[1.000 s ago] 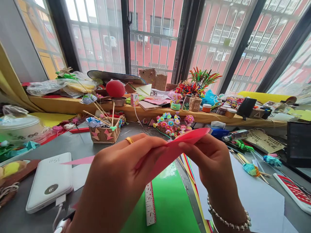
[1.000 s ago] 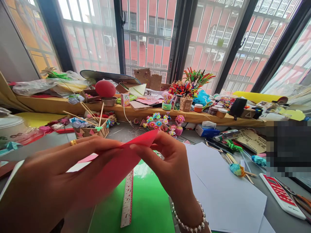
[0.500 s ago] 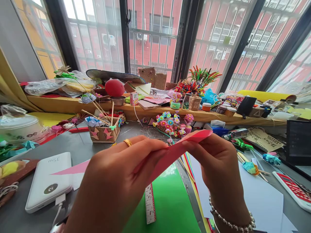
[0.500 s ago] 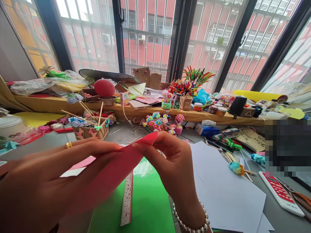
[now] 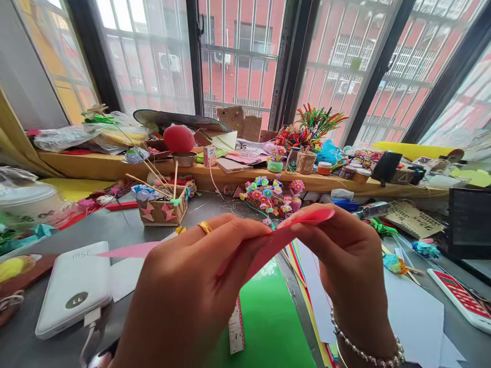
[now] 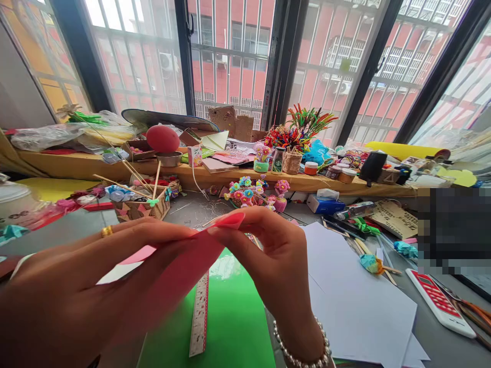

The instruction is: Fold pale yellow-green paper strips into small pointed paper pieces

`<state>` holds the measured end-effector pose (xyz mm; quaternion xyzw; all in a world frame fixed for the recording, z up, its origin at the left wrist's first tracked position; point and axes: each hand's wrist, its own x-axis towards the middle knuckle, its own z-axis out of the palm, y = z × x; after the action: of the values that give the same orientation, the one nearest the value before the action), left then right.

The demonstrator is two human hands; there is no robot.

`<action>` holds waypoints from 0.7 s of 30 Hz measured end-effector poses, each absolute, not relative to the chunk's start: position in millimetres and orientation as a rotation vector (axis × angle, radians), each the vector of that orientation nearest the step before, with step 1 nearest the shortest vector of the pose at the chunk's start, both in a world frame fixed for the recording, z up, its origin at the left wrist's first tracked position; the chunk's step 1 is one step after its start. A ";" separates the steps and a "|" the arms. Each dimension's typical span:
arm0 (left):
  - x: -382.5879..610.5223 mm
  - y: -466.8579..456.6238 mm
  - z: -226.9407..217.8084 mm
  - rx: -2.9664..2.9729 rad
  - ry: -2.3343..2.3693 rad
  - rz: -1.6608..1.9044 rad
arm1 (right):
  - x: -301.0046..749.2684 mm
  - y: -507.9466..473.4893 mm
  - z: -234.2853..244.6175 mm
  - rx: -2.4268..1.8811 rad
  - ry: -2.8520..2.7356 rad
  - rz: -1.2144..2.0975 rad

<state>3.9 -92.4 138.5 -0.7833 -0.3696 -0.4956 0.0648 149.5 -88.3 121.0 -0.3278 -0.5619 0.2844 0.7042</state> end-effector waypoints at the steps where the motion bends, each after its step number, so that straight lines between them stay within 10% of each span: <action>1: 4.0 -91.7 137.9 -2.378 -1.128 -1.489 | 150.0 -88.1 121.4 -0.712 -1.253 0.633; 21: 5.5 -91.4 132.8 -2.274 -1.116 -1.578 | 155.5 -83.4 120.6 -0.611 -1.254 0.675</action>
<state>5.5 -91.4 132.8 -0.7596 -0.3726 -0.5272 0.0786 155.5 -83.4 120.6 -0.2758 -0.5660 0.3045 0.7148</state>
